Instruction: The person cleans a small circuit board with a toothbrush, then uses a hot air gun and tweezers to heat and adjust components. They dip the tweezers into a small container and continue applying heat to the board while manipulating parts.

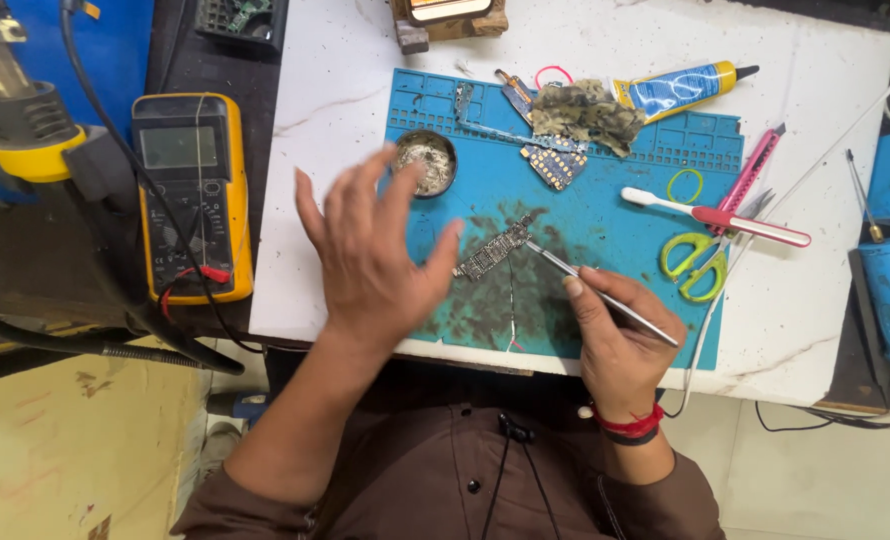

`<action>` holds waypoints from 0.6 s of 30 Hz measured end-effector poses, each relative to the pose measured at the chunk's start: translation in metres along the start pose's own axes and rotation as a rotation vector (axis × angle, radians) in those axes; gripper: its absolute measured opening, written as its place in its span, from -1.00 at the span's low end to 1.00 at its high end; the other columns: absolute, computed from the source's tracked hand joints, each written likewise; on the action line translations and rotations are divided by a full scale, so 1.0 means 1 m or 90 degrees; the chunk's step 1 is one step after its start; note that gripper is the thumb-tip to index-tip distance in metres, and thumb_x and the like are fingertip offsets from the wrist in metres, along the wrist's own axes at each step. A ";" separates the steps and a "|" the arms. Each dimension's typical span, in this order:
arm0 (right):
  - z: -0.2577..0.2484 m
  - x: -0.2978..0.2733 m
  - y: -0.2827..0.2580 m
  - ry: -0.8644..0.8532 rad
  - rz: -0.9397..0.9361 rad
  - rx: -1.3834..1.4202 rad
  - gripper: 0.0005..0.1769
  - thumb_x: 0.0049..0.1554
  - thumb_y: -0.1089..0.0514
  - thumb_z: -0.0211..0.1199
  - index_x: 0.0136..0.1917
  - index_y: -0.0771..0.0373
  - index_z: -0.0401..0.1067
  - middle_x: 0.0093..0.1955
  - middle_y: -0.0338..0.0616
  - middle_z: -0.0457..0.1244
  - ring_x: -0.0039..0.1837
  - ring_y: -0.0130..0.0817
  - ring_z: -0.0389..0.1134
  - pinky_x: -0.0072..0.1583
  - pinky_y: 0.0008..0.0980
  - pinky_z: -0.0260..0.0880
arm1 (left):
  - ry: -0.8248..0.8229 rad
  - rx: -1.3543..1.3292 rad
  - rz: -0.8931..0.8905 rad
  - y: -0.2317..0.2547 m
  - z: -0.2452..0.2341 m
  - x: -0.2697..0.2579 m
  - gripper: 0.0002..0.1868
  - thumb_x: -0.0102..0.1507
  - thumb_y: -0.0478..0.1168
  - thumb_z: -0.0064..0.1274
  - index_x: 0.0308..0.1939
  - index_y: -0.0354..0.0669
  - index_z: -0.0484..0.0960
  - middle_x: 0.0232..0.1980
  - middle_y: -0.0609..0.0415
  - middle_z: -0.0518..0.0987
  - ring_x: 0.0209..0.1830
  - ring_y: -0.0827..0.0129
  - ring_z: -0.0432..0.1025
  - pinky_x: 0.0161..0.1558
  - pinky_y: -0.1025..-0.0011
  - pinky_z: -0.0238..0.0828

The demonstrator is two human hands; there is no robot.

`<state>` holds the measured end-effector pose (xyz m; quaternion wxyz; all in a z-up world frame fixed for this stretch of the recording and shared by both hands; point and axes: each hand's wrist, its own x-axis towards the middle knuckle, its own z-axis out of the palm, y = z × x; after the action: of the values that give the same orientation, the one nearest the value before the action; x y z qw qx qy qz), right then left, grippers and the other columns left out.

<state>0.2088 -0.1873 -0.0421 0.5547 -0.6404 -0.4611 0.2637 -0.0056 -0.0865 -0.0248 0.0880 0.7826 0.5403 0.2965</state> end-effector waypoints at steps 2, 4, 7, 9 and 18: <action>0.000 0.001 0.000 -0.020 -0.034 -0.033 -0.81 0.17 0.38 0.43 0.08 0.39 0.57 -0.01 -0.08 0.42 -0.02 -0.50 0.40 0.04 -0.55 0.37 | -0.012 -0.037 0.024 0.011 0.001 -0.013 -0.53 0.22 0.04 0.27 0.09 -0.14 0.60 0.35 -0.10 0.40 0.40 0.09 0.26 0.55 -0.34 -0.41; 0.001 0.001 -0.001 -0.040 -0.063 -0.062 -0.81 0.16 0.37 0.44 0.06 0.37 0.57 -0.01 -0.06 0.42 -0.02 -0.47 0.41 0.04 -0.54 0.38 | -0.030 -0.065 0.061 0.019 0.002 -0.023 -0.57 0.21 0.04 0.27 0.02 -0.15 0.64 0.34 -0.10 0.40 0.40 0.06 0.25 0.53 -0.35 -0.44; 0.001 0.002 -0.004 -0.048 -0.049 -0.056 -0.81 0.16 0.38 0.44 0.07 0.38 0.57 -0.01 -0.05 0.42 -0.03 -0.46 0.41 0.04 -0.54 0.38 | -0.049 -0.053 0.076 0.021 0.006 -0.028 -0.64 0.23 0.02 0.26 -0.04 -0.13 0.68 0.36 -0.07 0.42 0.42 0.11 0.26 0.54 -0.27 -0.45; 0.003 0.004 -0.006 -0.039 -0.048 -0.060 -0.82 0.17 0.38 0.43 0.06 0.38 0.57 0.00 -0.05 0.42 -0.01 -0.45 0.41 0.05 -0.54 0.39 | -0.053 -0.062 0.067 0.020 0.008 -0.027 -0.66 0.23 0.02 0.27 -0.08 -0.12 0.70 0.35 -0.06 0.43 0.42 0.13 0.26 0.56 -0.26 -0.48; 0.006 0.005 -0.010 -0.038 -0.057 -0.055 -0.84 0.17 0.39 0.42 0.05 0.39 0.56 0.00 -0.05 0.42 -0.02 -0.47 0.41 0.04 -0.54 0.39 | -0.064 -0.051 0.069 0.020 0.009 -0.027 -0.72 0.24 -0.02 0.26 -0.14 -0.11 0.69 0.34 -0.07 0.46 0.44 0.11 0.25 0.55 -0.25 -0.50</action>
<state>0.2029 -0.1804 -0.0328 0.5237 -0.6343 -0.5165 0.2380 0.0087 -0.1170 -0.0334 0.1303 0.8203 0.4798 0.2827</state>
